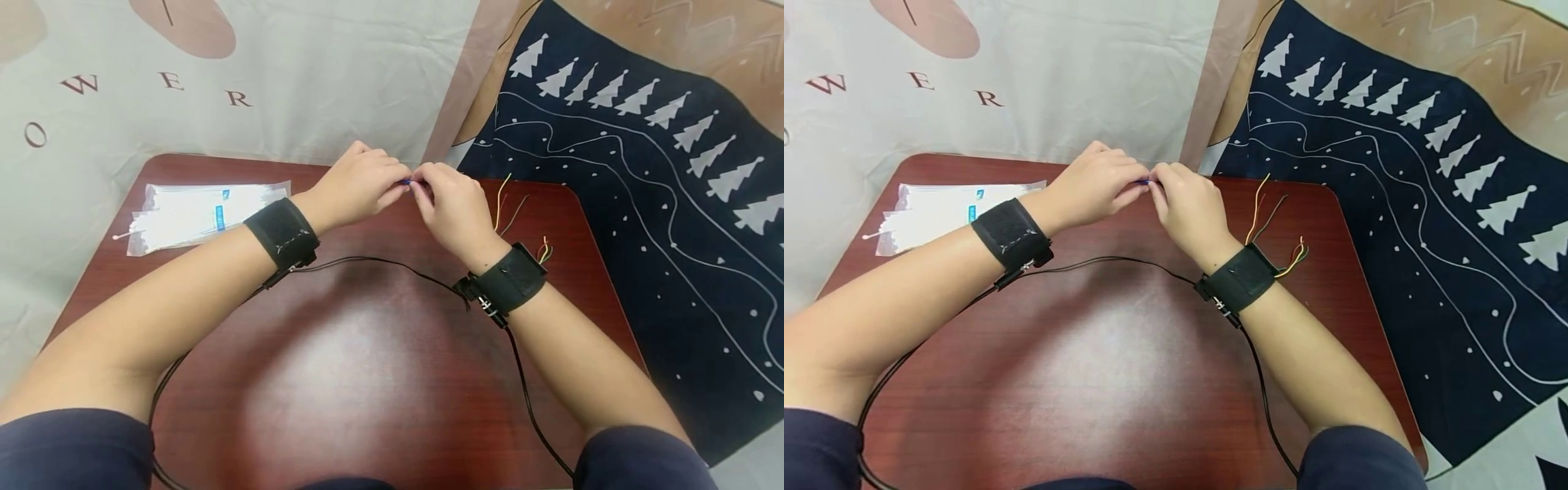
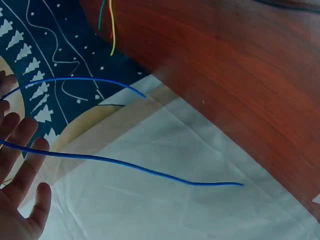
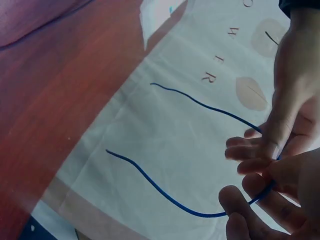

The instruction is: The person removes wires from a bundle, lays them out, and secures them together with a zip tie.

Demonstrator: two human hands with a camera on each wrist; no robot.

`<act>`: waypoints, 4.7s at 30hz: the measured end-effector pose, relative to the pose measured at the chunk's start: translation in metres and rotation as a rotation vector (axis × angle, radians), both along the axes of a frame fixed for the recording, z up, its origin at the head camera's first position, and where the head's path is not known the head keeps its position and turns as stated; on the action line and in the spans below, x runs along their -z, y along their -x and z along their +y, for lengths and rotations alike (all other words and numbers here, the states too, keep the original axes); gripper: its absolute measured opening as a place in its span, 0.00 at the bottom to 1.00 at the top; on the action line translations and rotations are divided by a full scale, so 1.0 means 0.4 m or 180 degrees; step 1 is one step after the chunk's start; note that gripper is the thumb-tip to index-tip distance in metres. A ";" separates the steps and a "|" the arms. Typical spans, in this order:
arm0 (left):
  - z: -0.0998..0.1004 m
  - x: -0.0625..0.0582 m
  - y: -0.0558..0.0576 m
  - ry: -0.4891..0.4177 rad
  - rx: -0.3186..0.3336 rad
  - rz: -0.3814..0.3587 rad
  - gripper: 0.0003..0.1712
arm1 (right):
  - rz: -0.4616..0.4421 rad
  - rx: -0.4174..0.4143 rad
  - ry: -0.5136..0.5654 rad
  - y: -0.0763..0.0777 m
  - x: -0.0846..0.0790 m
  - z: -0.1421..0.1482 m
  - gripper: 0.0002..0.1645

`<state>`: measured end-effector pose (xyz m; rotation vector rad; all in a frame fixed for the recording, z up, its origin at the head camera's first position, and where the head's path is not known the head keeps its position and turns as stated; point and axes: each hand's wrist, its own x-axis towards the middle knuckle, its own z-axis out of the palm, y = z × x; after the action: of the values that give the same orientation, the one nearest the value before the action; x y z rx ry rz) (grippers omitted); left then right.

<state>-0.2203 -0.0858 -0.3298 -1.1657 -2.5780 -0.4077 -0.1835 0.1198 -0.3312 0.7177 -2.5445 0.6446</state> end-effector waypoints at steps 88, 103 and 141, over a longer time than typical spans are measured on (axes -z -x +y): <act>-0.441 0.177 -0.008 0.0513 -0.0899 -0.1480 0.13 | -0.1871 -0.0064 -0.0681 0.054 0.203 0.313 0.21; -0.481 0.196 0.004 0.0373 -0.0865 -0.1961 0.16 | -0.2224 -0.0264 -0.0661 0.066 0.215 0.316 0.20; -0.488 0.284 -0.054 0.0481 -0.0599 -0.2408 0.07 | -0.1752 -0.0745 -0.0843 0.005 0.341 0.258 0.04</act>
<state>-0.1985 -0.2810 -0.4432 -0.9113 -3.3794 -0.7333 -0.1857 0.2229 -0.4676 1.0616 -3.1214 0.6566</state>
